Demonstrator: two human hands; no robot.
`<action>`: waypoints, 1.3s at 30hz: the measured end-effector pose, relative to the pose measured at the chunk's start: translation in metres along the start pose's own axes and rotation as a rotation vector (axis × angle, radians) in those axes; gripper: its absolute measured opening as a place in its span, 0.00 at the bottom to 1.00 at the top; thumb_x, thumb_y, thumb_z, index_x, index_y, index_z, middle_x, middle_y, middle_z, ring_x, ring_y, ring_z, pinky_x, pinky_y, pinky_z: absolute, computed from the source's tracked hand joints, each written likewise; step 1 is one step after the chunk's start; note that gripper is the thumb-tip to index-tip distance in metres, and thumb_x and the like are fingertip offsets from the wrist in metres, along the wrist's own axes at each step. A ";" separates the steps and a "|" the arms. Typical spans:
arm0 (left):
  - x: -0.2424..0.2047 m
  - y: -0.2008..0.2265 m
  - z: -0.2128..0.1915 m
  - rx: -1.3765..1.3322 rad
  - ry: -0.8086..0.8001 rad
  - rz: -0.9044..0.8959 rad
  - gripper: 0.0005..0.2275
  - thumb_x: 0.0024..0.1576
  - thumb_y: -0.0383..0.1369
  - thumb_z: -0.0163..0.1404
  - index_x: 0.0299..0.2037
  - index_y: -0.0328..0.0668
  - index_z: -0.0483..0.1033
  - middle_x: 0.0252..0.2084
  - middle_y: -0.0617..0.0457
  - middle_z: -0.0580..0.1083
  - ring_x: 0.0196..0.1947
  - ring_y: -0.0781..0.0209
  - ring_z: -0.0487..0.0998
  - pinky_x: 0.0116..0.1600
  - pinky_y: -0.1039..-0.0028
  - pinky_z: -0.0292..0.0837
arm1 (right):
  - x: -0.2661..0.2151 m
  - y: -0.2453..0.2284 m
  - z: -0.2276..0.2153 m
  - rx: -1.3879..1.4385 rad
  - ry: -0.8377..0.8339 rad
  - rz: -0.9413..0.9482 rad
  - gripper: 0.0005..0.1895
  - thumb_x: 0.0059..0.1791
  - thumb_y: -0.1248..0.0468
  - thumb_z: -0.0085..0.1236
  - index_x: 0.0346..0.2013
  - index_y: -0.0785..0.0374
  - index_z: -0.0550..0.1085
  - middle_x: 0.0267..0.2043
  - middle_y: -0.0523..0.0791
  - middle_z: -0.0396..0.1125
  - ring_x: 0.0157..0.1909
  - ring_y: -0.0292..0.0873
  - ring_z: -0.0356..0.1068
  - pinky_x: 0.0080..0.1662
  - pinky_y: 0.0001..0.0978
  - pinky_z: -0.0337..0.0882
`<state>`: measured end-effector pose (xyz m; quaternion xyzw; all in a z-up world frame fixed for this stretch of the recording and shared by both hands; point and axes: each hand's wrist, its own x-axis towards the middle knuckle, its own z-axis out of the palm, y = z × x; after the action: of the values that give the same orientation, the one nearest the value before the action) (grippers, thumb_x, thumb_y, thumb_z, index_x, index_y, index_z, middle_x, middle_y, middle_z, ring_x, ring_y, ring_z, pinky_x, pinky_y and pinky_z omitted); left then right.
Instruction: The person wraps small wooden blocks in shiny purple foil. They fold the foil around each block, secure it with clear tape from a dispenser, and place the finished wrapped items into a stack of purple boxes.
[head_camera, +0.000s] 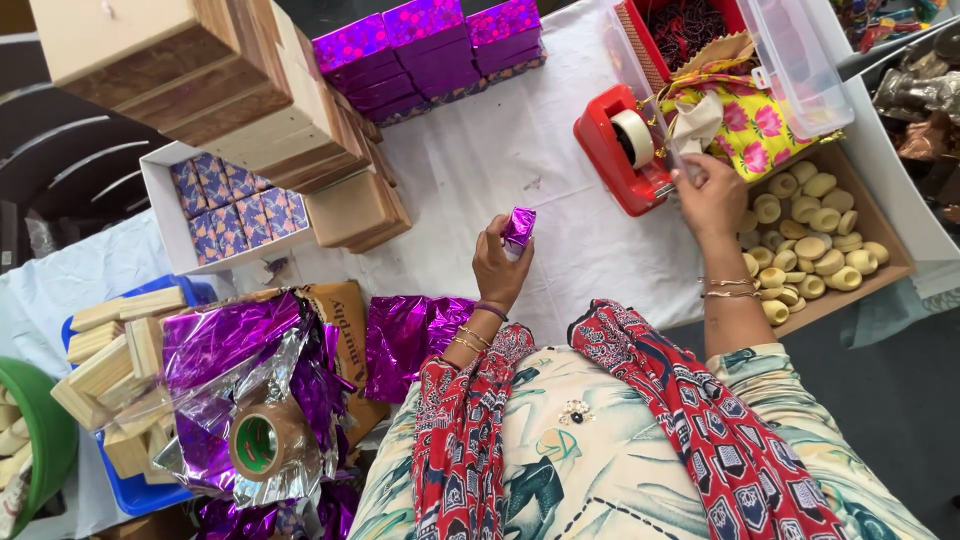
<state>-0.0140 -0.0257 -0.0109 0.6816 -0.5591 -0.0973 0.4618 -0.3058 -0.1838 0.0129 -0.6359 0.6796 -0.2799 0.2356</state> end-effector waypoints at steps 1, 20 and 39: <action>0.001 -0.001 0.003 -0.002 -0.003 0.005 0.27 0.51 0.30 0.64 0.59 0.44 0.63 0.47 0.47 0.76 0.46 0.47 0.78 0.50 0.60 0.74 | 0.001 0.002 0.002 0.001 0.005 0.003 0.14 0.47 0.58 0.68 0.47 0.54 0.82 0.26 0.45 0.67 0.29 0.49 0.69 0.35 0.43 0.69; -0.009 -0.021 0.005 0.109 -0.096 -0.026 0.27 0.52 0.34 0.63 0.59 0.44 0.60 0.49 0.43 0.70 0.49 0.42 0.75 0.50 0.57 0.74 | -0.004 0.012 0.014 0.154 -0.064 -0.061 0.07 0.50 0.62 0.67 0.40 0.60 0.82 0.37 0.43 0.73 0.35 0.40 0.72 0.41 0.33 0.71; -0.003 -0.013 -0.005 0.110 -0.130 -0.001 0.34 0.51 0.36 0.64 0.65 0.47 0.58 0.58 0.42 0.69 0.56 0.40 0.74 0.55 0.58 0.74 | -0.017 0.019 0.014 0.149 -0.062 -0.008 0.25 0.48 0.71 0.62 0.51 0.62 0.58 0.32 0.49 0.76 0.33 0.51 0.77 0.40 0.40 0.72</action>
<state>-0.0030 -0.0212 -0.0185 0.6985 -0.5920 -0.1108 0.3865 -0.3084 -0.1670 -0.0108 -0.6277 0.6467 -0.3109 0.3020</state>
